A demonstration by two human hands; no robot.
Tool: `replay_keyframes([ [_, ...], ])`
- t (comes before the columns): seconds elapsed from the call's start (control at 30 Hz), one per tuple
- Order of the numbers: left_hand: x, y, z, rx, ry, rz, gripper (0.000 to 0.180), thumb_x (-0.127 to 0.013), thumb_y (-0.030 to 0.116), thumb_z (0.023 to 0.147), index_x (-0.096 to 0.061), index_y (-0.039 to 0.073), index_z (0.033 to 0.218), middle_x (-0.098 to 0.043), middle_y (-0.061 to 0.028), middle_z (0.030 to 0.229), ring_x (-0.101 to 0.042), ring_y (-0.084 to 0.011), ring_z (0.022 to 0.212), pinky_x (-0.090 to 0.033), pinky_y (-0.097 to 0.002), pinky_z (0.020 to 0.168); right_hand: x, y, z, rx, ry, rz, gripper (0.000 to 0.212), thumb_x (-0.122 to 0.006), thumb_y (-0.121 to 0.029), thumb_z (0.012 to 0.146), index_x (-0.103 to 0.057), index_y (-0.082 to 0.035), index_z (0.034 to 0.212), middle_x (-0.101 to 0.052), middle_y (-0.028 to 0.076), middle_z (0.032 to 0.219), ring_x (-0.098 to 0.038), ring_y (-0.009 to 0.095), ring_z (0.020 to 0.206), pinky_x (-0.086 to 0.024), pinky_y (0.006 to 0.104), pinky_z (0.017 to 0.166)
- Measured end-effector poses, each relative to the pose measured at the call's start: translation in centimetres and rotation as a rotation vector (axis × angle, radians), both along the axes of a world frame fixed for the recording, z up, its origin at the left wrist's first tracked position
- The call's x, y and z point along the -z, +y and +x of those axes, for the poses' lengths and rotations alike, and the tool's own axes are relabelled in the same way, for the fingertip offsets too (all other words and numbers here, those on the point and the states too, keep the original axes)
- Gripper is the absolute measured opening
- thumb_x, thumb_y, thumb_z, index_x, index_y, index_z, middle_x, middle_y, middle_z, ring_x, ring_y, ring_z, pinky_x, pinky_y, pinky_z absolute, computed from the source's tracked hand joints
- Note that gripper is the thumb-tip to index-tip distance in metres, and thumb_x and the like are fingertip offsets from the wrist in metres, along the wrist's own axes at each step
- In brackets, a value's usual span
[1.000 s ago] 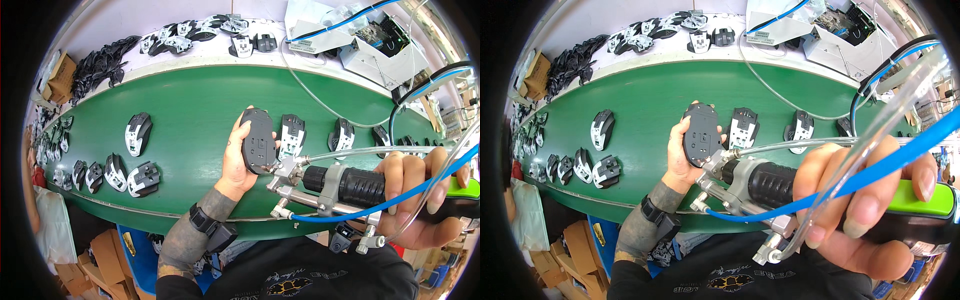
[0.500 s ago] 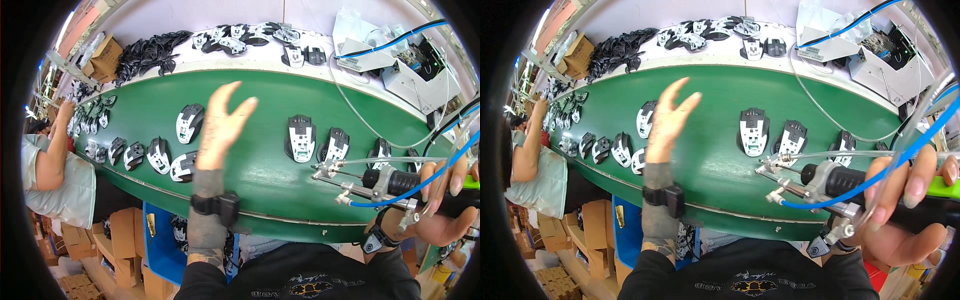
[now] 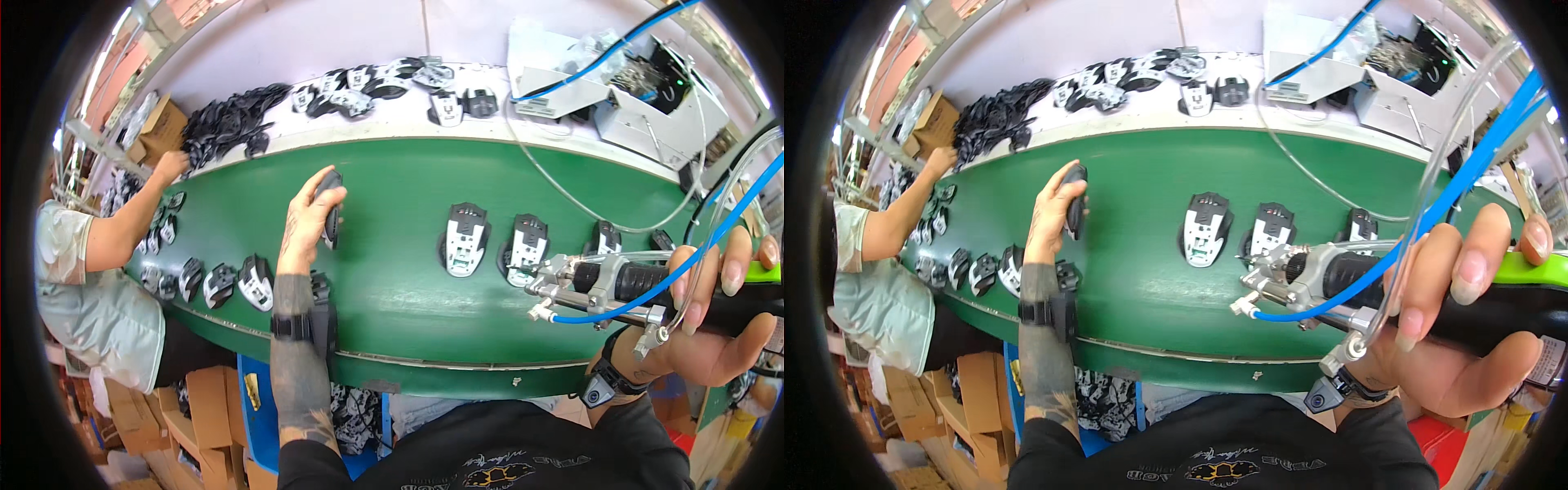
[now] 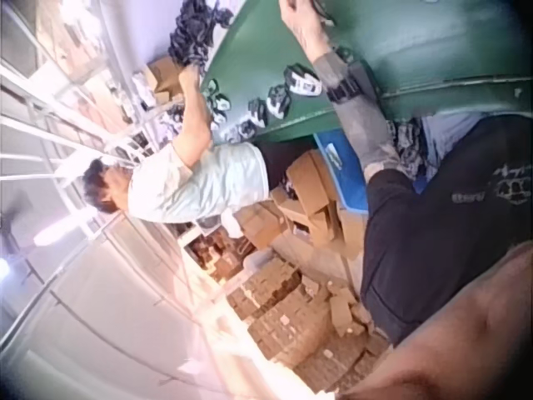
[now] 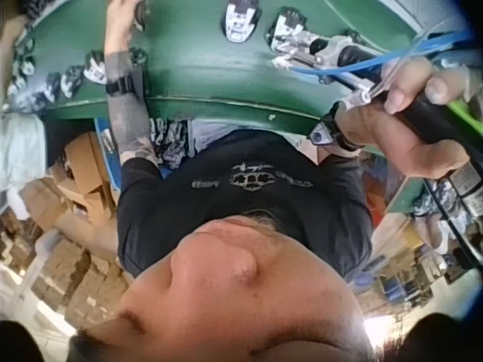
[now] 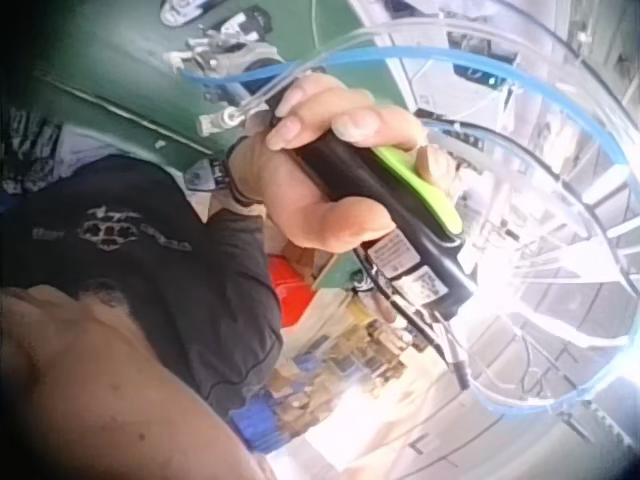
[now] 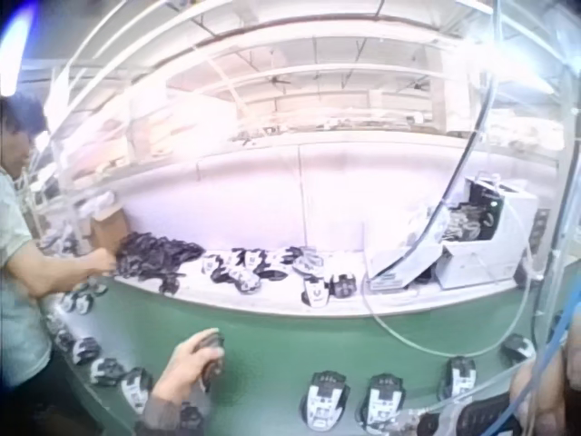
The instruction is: Assembling computer mice on an electronics production line using a power screwdriver.
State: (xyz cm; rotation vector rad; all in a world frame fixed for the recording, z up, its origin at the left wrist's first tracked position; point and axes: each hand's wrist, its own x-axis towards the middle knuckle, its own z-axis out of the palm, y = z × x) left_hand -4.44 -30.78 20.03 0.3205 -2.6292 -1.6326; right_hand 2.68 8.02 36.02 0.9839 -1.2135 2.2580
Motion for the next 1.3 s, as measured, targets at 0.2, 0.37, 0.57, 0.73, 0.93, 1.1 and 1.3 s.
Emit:
replay_keyframes([
  [0.2, -2.3, 13.8, 2.8, 0.089, -0.001, 1.623, 0.054, -0.041, 0.055, 0.093, -0.047, 0.018, 0.132, -0.051, -0.0154, 0.126, -0.058, -0.0279, 0.097, -0.05, -0.0497, 0.083, -0.5, 2.3, 0.5, 0.049, 0.036, 0.043, 0.053, -0.054, -0.038, 0.095, -0.034, -0.004, 0.131, -0.047, 0.008, 0.103, -0.051, 0.012, 0.061, -0.043, 0.0327, 0.067],
  [0.37, 0.1, 19.4, 4.7, 0.164, -0.069, 1.542, 0.061, -0.054, 0.028, 0.085, -0.033, 0.017, 0.141, -0.042, -0.015, 0.134, -0.058, -0.0278, 0.095, -0.054, -0.0473, 0.077, -0.4, 3.3, 0.0, 0.054, 0.096, 0.119, 0.054, -0.052, -0.039, 0.095, -0.035, -0.004, 0.133, -0.047, 0.007, 0.105, -0.052, 0.012, 0.064, -0.044, 0.033, 0.068],
  [0.57, 0.5, 20.7, 6.0, 0.345, -0.103, 1.538, 0.074, -0.054, 0.022, 0.077, -0.025, 0.012, 0.144, -0.035, -0.0202, 0.14, -0.055, -0.0353, 0.111, -0.057, -0.049, 0.079, 0.1, 2.5, -1.3, -0.029, 0.159, 0.117, 0.058, -0.049, -0.042, 0.096, -0.033, -0.003, 0.137, -0.047, 0.008, 0.107, -0.054, 0.013, 0.066, -0.046, 0.0317, 0.063],
  [0.73, 0.4, 20.8, 6.1, 0.309, -0.131, 1.553, 0.079, -0.057, 0.018, 0.074, -0.023, 0.009, 0.145, -0.037, -0.0216, 0.138, -0.059, -0.0277, 0.093, -0.057, -0.0448, 0.074, 0.2, 3.3, -1.3, -0.037, 0.178, 0.186, 0.059, -0.052, -0.04, 0.096, -0.034, -0.003, 0.137, -0.049, 0.008, 0.108, -0.057, 0.014, 0.065, -0.046, 0.0311, 0.062],
  [0.93, 0.4, 20.6, 6.3, 0.383, -0.133, 1.564, 0.08, -0.057, 0.018, 0.074, -0.023, 0.007, 0.145, -0.038, -0.0223, 0.139, -0.059, -0.0286, 0.094, -0.057, -0.0432, 0.074, 0.0, 3.6, -1.1, -0.02, 0.176, 0.224, 0.058, -0.054, -0.038, 0.095, -0.034, -0.003, 0.137, -0.05, 0.008, 0.107, -0.059, 0.014, 0.066, -0.046, 0.0313, 0.063],
  [1.1, 0.1, 20.3, 6.5, 0.422, -0.178, 1.536, 0.081, -0.057, 0.018, 0.074, -0.022, 0.007, 0.146, -0.038, -0.0225, 0.139, -0.059, -0.0293, 0.096, -0.057, -0.0424, 0.075, 0.0, 3.6, -1.5, -0.115, 0.177, 0.208, 0.057, -0.055, -0.039, 0.094, -0.036, -0.004, 0.135, -0.05, 0.008, 0.108, -0.059, 0.014, 0.066, -0.046, 0.0313, 0.063],
  [1.3, -0.4, 20.4, 6.4, 0.431, -0.154, 1.523, 0.079, -0.057, 0.018, 0.076, -0.023, 0.008, 0.146, -0.038, -0.0219, 0.138, -0.059, -0.0294, 0.099, -0.057, -0.0422, 0.076, -0.2, 3.3, -0.9, -0.02, 0.141, 0.193, 0.056, -0.06, -0.04, 0.092, -0.038, -0.005, 0.131, -0.05, 0.006, 0.109, -0.058, 0.013, 0.065, -0.045, 0.0302, 0.063],
])
